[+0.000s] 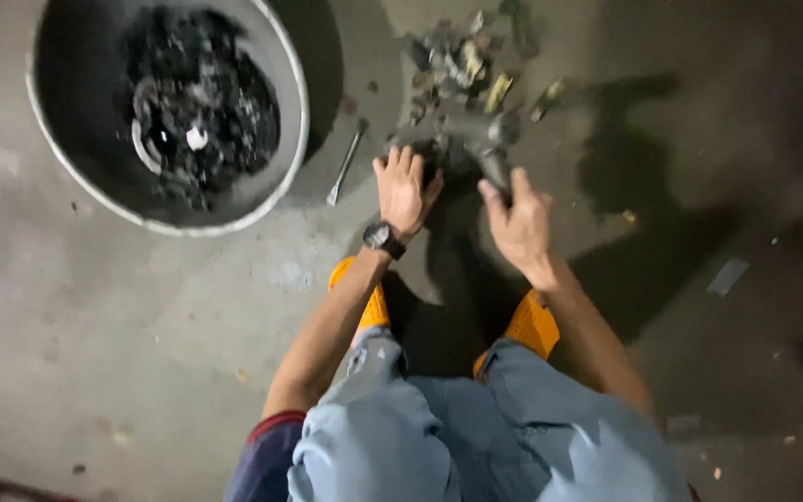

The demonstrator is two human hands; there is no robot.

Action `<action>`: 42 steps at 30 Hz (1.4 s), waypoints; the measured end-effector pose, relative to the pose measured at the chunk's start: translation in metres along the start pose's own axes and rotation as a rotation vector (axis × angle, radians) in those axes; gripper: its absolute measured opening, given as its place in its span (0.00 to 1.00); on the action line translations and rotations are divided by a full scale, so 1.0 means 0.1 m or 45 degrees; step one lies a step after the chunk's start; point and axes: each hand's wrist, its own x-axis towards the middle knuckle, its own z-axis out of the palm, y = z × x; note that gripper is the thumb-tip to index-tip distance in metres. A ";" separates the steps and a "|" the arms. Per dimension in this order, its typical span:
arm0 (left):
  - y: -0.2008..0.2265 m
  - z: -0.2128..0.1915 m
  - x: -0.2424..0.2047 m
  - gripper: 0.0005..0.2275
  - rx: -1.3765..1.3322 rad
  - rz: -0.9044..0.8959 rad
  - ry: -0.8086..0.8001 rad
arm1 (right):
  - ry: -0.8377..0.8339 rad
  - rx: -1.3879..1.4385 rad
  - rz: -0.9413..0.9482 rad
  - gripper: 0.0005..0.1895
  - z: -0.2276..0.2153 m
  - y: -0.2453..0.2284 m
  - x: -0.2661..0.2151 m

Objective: The person repeatedly places small metal pieces on a block and strikes them with a hammer to break them into smaller fragments. The broken pieces are collected in a nearby bucket.

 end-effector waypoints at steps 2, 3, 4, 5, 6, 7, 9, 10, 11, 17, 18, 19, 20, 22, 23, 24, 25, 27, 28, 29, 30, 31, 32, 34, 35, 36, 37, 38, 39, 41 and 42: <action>0.00 0.01 0.02 0.13 0.002 0.037 0.018 | 0.379 0.230 -0.488 0.11 -0.41 -0.24 0.03; 0.00 0.02 0.03 0.13 -0.002 0.040 0.013 | 0.381 0.229 -0.482 0.11 -0.26 -0.02 0.02; 0.00 0.02 0.03 0.12 0.003 0.033 0.001 | 0.409 0.196 -0.509 0.12 -0.11 0.21 0.00; 0.01 0.02 0.02 0.11 0.008 0.026 -0.012 | 0.438 0.164 -0.535 0.12 0.04 0.43 -0.04; 0.01 0.02 0.01 0.11 0.008 0.025 -0.010 | 0.437 0.163 -0.537 0.12 0.23 0.60 -0.01; 0.01 0.01 0.00 0.11 -0.005 0.018 -0.030 | 0.487 0.116 -0.581 0.14 0.41 0.76 0.02; 0.02 -0.05 0.04 0.11 -0.018 0.020 -0.034 | 0.550 0.064 -0.638 0.16 0.41 0.64 0.11; 0.03 -0.10 0.05 0.11 0.018 -0.014 -0.063 | 0.364 -0.015 -0.469 0.19 0.25 0.37 0.14; 0.02 -0.14 0.06 0.12 0.054 -0.047 -0.092 | 0.179 -0.092 -0.299 0.25 0.09 0.09 0.17; -0.02 -0.07 -0.02 0.11 0.044 0.058 -0.052 | 0.501 0.255 -0.570 0.18 -0.44 -0.15 0.14; -0.03 -0.05 -0.02 0.11 0.042 0.062 -0.058 | 0.504 0.254 -0.563 0.18 -0.27 -0.02 0.14; -0.04 -0.04 -0.01 0.10 -0.005 0.078 -0.071 | 0.508 0.274 -0.541 0.19 -0.12 0.09 0.14; -0.06 -0.03 0.00 0.09 -0.051 0.094 -0.074 | 0.516 0.293 -0.529 0.20 0.03 0.21 0.15; 0.01 -0.09 0.03 0.09 -0.068 0.091 -0.062 | 0.273 0.113 -0.425 0.16 -0.03 0.06 0.18; 0.03 -0.13 0.06 0.09 -0.083 0.083 -0.054 | 0.027 -0.064 -0.316 0.18 -0.07 -0.02 0.21; 0.00 -0.11 0.04 0.09 -0.079 0.089 -0.047 | 0.035 -0.063 -0.323 0.18 -0.05 -0.04 0.20; -0.04 -0.09 0.02 0.09 -0.045 0.090 -0.071 | 0.148 -0.046 -0.327 0.22 -0.03 -0.05 0.21; 0.01 -0.16 -0.04 0.11 -0.010 0.073 -0.115 | 0.236 -0.026 -0.321 0.27 -0.15 -0.10 0.16; 0.07 -0.22 0.03 0.08 -0.019 0.089 -0.081 | 0.326 0.126 -0.449 0.20 -0.30 -0.16 0.17; 0.13 -0.28 0.09 0.07 -0.028 0.105 -0.048 | 0.417 0.277 -0.577 0.15 -0.46 -0.21 0.19; 0.10 -0.20 0.05 0.07 -0.032 0.104 -0.051 | 0.415 0.275 -0.572 0.15 -0.47 -0.18 0.17; 0.07 -0.14 0.01 0.07 -0.069 0.090 -0.047 | 0.502 0.243 -0.589 0.15 -0.49 -0.16 0.14; 0.03 -0.07 -0.01 0.09 -0.102 0.075 -0.039 | 0.588 0.211 -0.611 0.17 -0.51 -0.14 0.13; -0.02 0.00 -0.05 0.09 -0.081 0.081 -0.043 | 0.546 0.094 -0.588 0.16 -0.08 0.15 0.15; -0.04 0.03 -0.06 0.10 -0.060 0.089 -0.047 | 0.504 -0.023 -0.564 0.17 0.12 0.29 0.16; 0.01 -0.04 -0.03 0.10 -0.060 0.095 -0.041 | 0.512 -0.025 -0.567 0.17 0.12 0.21 0.16; 0.05 -0.10 -0.01 0.09 -0.072 0.060 -0.026 | 0.346 -0.058 -0.471 0.21 0.11 0.14 0.16; 0.09 -0.17 0.00 0.09 -0.081 0.021 -0.018 | 0.174 -0.087 -0.373 0.27 0.11 0.07 0.16; 0.05 -0.15 0.00 0.09 -0.080 0.022 -0.018 | 0.176 -0.086 -0.373 0.27 -0.05 -0.05 0.15; 0.00 -0.09 -0.06 0.11 0.028 0.005 -0.052 | 0.271 0.157 -0.377 0.19 -0.36 -0.26 0.08; 0.02 -0.09 -0.03 0.11 0.025 0.004 -0.054 | 0.271 0.155 -0.375 0.19 -0.43 -0.30 0.07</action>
